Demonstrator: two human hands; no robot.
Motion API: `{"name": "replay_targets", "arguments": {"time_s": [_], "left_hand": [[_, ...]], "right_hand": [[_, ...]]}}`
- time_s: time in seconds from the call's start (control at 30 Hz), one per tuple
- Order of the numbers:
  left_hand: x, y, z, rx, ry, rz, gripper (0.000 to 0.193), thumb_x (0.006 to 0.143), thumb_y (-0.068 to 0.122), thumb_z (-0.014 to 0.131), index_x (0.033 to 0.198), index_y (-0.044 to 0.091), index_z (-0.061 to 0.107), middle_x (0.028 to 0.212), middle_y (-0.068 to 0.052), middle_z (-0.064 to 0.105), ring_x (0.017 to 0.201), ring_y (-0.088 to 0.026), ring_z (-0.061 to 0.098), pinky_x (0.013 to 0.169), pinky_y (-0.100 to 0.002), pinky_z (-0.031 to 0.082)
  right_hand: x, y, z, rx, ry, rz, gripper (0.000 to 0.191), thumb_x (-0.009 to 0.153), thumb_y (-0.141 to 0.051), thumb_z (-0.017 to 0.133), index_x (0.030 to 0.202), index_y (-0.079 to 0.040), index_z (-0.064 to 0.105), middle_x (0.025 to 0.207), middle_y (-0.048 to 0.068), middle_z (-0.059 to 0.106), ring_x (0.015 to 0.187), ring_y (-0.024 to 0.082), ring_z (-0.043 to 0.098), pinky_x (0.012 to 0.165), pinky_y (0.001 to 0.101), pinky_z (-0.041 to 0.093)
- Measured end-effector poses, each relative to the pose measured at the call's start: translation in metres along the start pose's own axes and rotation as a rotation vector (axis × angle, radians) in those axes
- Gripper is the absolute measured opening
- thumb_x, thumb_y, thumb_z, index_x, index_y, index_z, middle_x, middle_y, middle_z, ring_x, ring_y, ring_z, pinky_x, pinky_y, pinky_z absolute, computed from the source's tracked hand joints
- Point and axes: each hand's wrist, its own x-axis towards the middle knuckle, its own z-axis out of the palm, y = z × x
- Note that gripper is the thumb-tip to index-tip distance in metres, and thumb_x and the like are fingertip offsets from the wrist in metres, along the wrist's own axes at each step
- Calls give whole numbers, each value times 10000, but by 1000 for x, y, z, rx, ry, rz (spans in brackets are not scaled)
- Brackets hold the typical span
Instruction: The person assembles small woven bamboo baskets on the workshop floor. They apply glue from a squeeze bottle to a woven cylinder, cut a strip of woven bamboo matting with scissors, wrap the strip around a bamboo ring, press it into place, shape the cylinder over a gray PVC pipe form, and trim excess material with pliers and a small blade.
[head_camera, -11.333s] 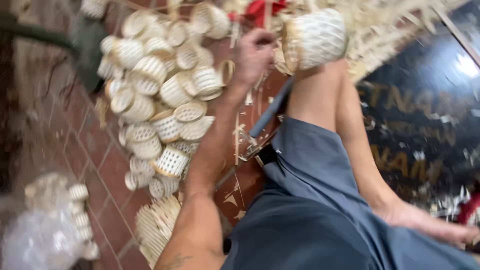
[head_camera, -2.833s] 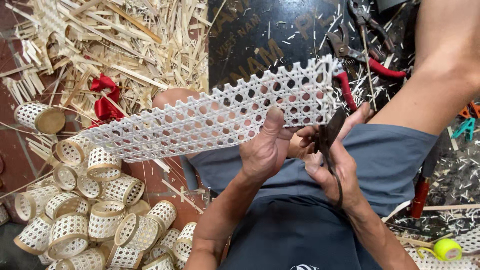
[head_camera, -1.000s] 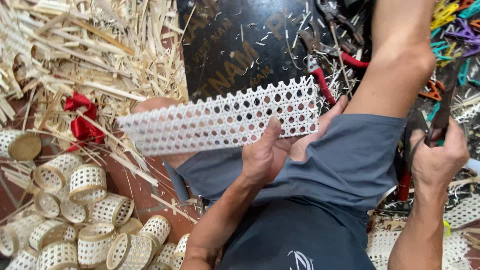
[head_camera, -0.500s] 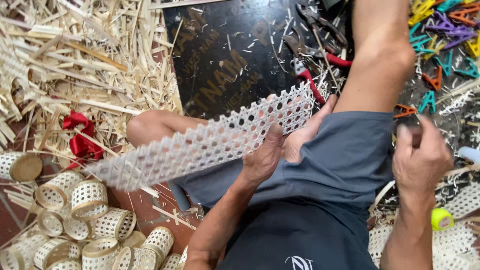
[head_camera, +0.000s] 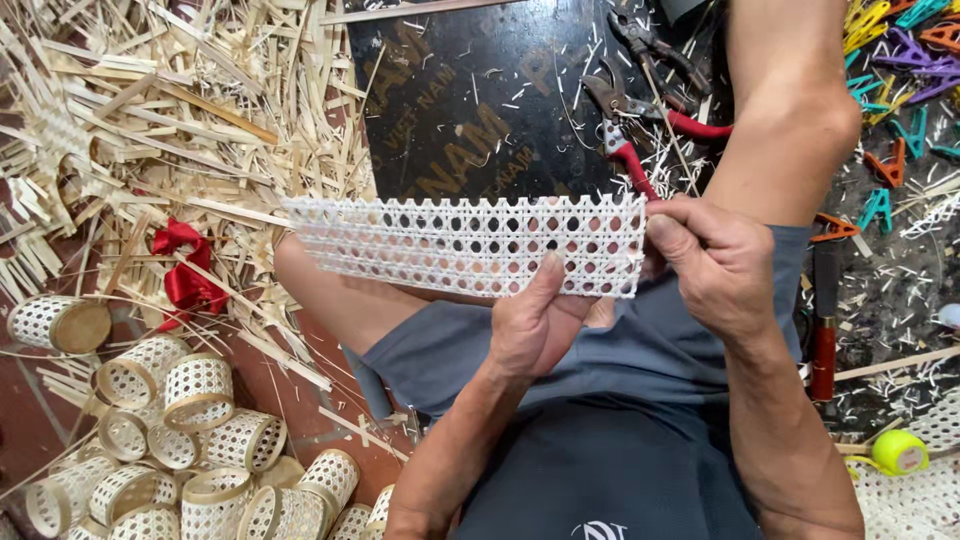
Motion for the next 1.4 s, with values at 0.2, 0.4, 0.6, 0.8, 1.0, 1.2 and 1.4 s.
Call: {"name": "replay_targets", "arguments": {"time_s": [0.2, 0.4, 0.6, 0.8, 1.0, 1.2, 1.4], "left_hand": [[-2, 12, -4, -53, 19, 24, 558, 1107, 179, 520, 1606, 50, 304, 1549, -136, 495, 1445, -307, 481, 1250, -541, 338], [2, 26, 3, -16, 12, 85, 630, 1111, 203, 537, 1662, 88, 255, 1603, -114, 446, 1491, -289, 434, 1290, -532, 307], [10, 33, 18, -63, -154, 48, 674, 1117, 252, 547, 1695, 177, 207, 1610, -126, 441, 1485, -340, 444, 1227, -649, 330], [23, 20, 27, -73, -134, -43, 665, 1138, 323, 497, 1709, 204, 176, 1611, -138, 431, 1485, -348, 437, 1246, -648, 318], [18, 14, 28, 8, -163, -1, 657, 1129, 314, 475, 1703, 222, 168, 1645, -110, 404, 1517, -313, 398, 1281, -571, 292], [14, 9, 17, 47, -116, 55, 653, 1122, 283, 507, 1697, 180, 215, 1671, -77, 387, 1543, -295, 380, 1302, -575, 282], [-1, 1, 18, 113, -110, -15, 650, 1122, 277, 513, 1691, 217, 206, 1665, -57, 379, 1538, -301, 372, 1282, -618, 283]], "right_hand": [[10, 19, -26, 360, -260, 242, 236, 1071, -124, 579, 982, 58, 701, 815, 64, 697, 647, 94, 601, 522, 232, 476], [-37, 83, -78, 50, 315, 108, 192, 1126, -124, 653, 1216, 44, 665, 846, 69, 639, 677, 98, 564, 606, 230, 455], [-184, 143, -115, -1161, 311, 229, 395, 985, -85, 721, 1358, 1, 624, 1180, 256, 621, 1043, 445, 621, 851, 516, 515], [-256, 169, -99, -1258, 252, 421, 590, 843, 48, 699, 1411, -45, 572, 1249, 183, 567, 1144, 407, 581, 902, 487, 511], [-236, 175, -97, -1136, 242, 508, 608, 671, 95, 703, 1257, 36, 550, 1118, 255, 573, 1010, 485, 609, 792, 542, 506], [-243, 166, -102, -1146, 385, 322, 261, 969, 44, 666, 1220, -10, 620, 1080, 223, 646, 1011, 454, 655, 844, 488, 524], [-256, 155, -105, -966, 642, 403, 353, 938, -68, 760, 1276, 6, 690, 1088, 189, 686, 952, 359, 691, 827, 455, 545]]}}
